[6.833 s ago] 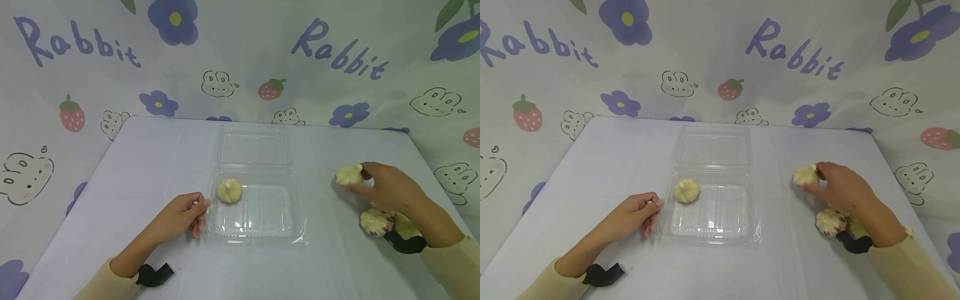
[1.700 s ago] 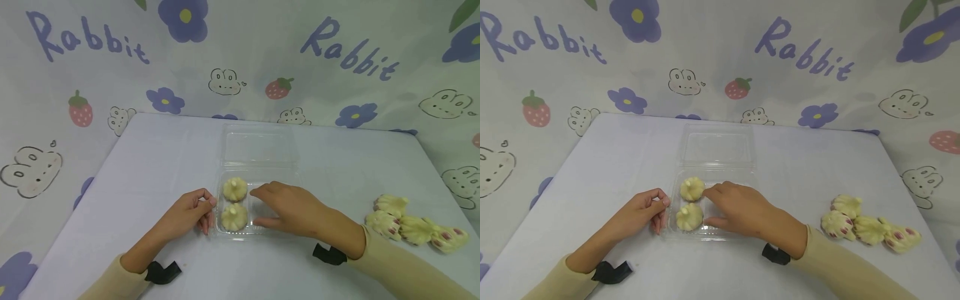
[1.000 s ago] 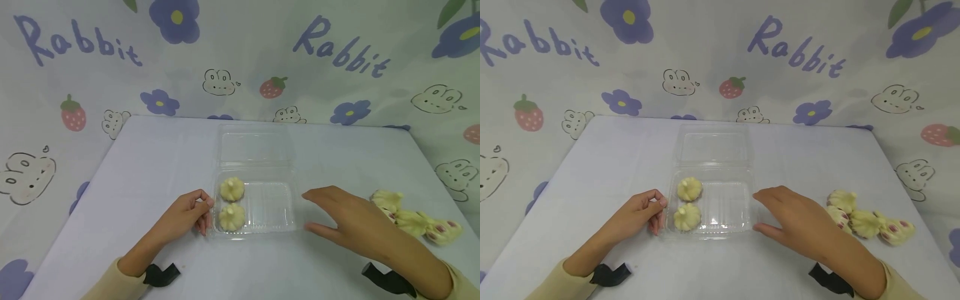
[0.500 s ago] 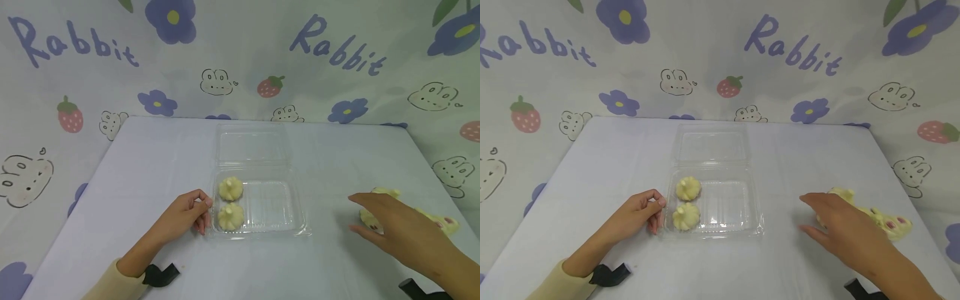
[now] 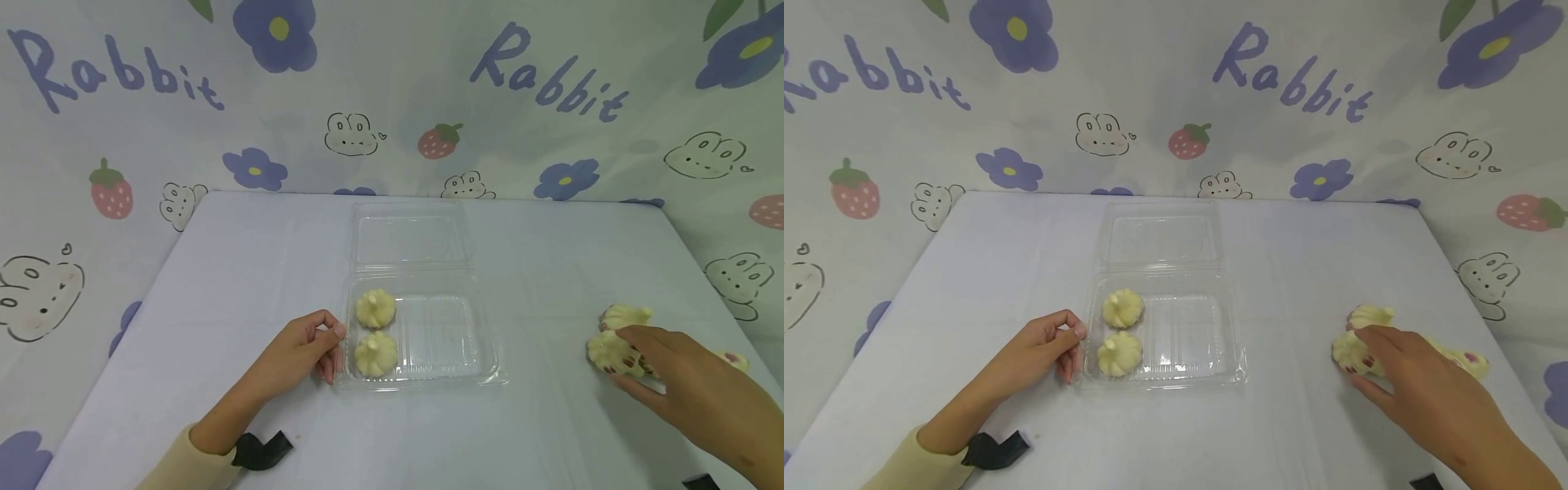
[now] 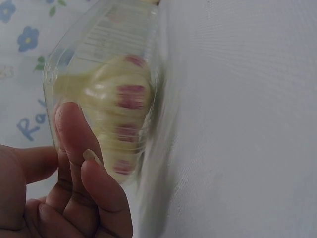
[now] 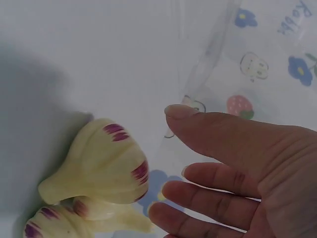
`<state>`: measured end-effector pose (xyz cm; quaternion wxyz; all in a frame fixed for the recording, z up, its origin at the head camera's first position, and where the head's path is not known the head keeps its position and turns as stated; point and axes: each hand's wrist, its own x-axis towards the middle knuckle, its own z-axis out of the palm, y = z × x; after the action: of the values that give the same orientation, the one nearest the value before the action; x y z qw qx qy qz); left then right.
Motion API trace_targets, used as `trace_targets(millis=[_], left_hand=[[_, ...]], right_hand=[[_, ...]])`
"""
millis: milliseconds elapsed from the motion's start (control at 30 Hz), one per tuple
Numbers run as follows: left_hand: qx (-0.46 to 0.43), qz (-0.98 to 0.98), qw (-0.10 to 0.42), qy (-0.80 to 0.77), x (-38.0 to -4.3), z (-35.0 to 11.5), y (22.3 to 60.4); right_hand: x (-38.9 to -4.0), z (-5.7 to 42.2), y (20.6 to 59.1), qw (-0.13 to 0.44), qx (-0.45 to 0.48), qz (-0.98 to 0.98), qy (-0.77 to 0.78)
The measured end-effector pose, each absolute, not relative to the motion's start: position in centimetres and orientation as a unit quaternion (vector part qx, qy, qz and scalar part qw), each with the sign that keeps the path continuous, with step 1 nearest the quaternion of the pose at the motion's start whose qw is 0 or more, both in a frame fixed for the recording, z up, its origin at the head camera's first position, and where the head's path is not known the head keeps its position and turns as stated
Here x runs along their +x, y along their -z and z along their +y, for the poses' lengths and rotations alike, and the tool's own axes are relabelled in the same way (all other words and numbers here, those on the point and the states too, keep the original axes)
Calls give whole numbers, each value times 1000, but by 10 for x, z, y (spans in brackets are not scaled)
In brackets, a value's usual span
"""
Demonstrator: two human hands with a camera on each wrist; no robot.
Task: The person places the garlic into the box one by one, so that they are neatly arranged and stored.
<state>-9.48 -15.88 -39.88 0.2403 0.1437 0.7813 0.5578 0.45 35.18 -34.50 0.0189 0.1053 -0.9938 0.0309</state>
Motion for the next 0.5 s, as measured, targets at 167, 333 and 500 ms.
trace_targets(millis=[167, 333, 500], left_hand=[[143, 783, 241, -556, -95, -160, 400], [146, 784, 238, -554, -95, -160, 400], [146, 783, 237, -556, -95, -159, 399]], right_hand=[[5, 358, 353, 14, 101, -994, -34], [3, 361, 358, 1, 107, -994, -30], [-2, 363, 359, -30, 100, -994, -39]])
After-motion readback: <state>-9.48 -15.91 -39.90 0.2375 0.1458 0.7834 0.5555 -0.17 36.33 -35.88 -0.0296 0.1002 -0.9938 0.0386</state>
